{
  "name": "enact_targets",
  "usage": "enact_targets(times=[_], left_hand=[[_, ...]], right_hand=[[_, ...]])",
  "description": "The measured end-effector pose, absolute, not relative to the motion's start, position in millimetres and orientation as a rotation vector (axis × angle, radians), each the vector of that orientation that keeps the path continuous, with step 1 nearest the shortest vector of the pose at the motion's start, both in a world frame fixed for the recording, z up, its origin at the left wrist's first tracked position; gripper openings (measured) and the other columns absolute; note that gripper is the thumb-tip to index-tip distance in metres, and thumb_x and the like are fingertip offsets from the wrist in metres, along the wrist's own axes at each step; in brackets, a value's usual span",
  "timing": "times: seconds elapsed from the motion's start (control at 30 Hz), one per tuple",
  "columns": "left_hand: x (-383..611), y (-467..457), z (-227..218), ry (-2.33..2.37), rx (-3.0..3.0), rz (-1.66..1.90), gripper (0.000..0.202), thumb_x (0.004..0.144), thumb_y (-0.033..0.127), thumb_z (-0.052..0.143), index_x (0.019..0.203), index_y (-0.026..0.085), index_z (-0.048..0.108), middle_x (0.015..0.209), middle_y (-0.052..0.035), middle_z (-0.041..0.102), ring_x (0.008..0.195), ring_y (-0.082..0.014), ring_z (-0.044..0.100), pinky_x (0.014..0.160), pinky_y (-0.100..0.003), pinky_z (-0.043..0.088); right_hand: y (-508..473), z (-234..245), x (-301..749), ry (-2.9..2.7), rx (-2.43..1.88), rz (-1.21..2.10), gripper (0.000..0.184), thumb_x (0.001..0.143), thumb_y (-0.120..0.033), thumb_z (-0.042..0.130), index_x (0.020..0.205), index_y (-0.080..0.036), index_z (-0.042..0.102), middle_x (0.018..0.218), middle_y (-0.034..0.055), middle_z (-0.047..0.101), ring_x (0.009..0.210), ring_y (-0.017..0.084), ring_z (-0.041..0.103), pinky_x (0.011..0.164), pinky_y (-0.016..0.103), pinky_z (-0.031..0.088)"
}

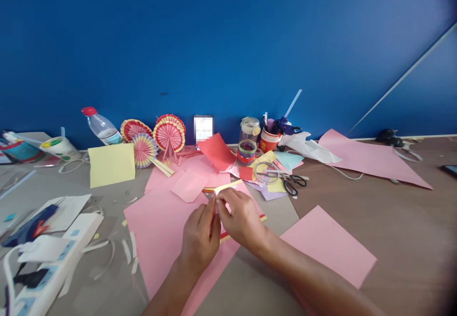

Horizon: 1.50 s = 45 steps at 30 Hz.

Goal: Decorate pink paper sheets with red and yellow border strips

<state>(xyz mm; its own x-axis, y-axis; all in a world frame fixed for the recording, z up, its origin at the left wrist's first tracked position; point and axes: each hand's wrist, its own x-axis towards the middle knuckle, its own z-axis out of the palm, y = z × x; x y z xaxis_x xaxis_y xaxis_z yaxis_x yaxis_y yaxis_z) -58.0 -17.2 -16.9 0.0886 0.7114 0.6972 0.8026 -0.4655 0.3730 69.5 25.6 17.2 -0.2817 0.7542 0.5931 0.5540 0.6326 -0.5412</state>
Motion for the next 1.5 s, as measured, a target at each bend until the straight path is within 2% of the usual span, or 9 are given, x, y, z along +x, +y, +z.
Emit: enact_targets(times=[0.17,0.47,0.67,0.87,1.03,1.17,1.5], left_hand=[[-59,-18,-14,-1.567,-2.251,-1.314,0.039,0.089,0.012,0.046,0.128,0.017,0.049,0.075,-0.0036,0.059,0.063,-0.0148,0.054,0.056,-0.026,0.045],[-59,-20,-10,-1.609,-2.338,-1.379,0.036,0.089,0.011,0.043,0.124,0.015,0.053,0.068,-0.0013,0.053,0.059,-0.0131,0.050,0.053,-0.024,0.042],[-57,-20,0,-1.688,-2.359,-1.498,0.032,0.090,0.013,0.043,0.120,0.014,0.056,0.068,-0.0004,0.052,0.061,-0.0120,0.053,0.056,-0.022,0.046],[-56,-20,7,-1.713,-2.395,-1.515,0.030,0.090,0.016,0.044,0.117,0.015,0.058,0.069,-0.0011,0.056,0.062,-0.0123,0.055,0.058,-0.023,0.048],[-56,-20,6,-1.735,-2.403,-1.548,0.029,0.091,0.018,0.043,0.115,0.016,0.059,0.066,-0.0003,0.054,0.059,-0.0119,0.053,0.056,-0.023,0.047],[-55,-20,6,-1.758,-2.416,-1.571,0.028,0.091,0.019,0.043,0.112,0.016,0.061,0.066,-0.0007,0.055,0.058,-0.0116,0.053,0.056,-0.023,0.047],[-56,-21,9,-2.012,-2.421,-1.718,0.031,0.089,0.025,0.047,0.114,0.014,0.063,0.069,-0.0005,0.054,0.062,-0.0111,0.052,0.059,-0.021,0.047]], right_hand=[[26,24,73,-2.115,-1.011,0.124,0.021,0.083,-0.008,0.043,0.068,-0.019,0.052,0.062,0.0016,0.058,0.055,0.014,0.051,0.056,0.026,0.033],[29,30,79,-2.218,-0.985,0.012,0.020,0.084,-0.008,0.042,0.071,-0.018,0.053,0.064,0.0029,0.060,0.058,0.015,0.052,0.059,0.029,0.034],[33,31,84,-2.244,-0.890,0.022,0.019,0.084,-0.005,0.043,0.084,-0.017,0.058,0.071,0.0033,0.065,0.064,0.016,0.057,0.058,0.028,0.034],[33,30,84,-2.281,-0.912,-0.082,0.018,0.082,-0.007,0.045,0.071,-0.018,0.053,0.064,0.0022,0.061,0.054,0.014,0.049,0.054,0.029,0.028],[34,25,81,-2.275,-0.934,-0.115,0.015,0.079,-0.008,0.045,0.069,-0.018,0.051,0.064,0.0026,0.059,0.054,0.014,0.047,0.055,0.029,0.028],[34,23,79,-2.245,-0.971,-0.043,0.016,0.076,-0.007,0.045,0.067,-0.019,0.049,0.062,0.0018,0.057,0.053,0.014,0.047,0.054,0.028,0.029],[37,26,80,-2.008,-1.049,0.445,0.014,0.069,-0.007,0.045,0.065,-0.020,0.047,0.060,-0.0025,0.054,0.051,0.010,0.046,0.048,0.020,0.030]])
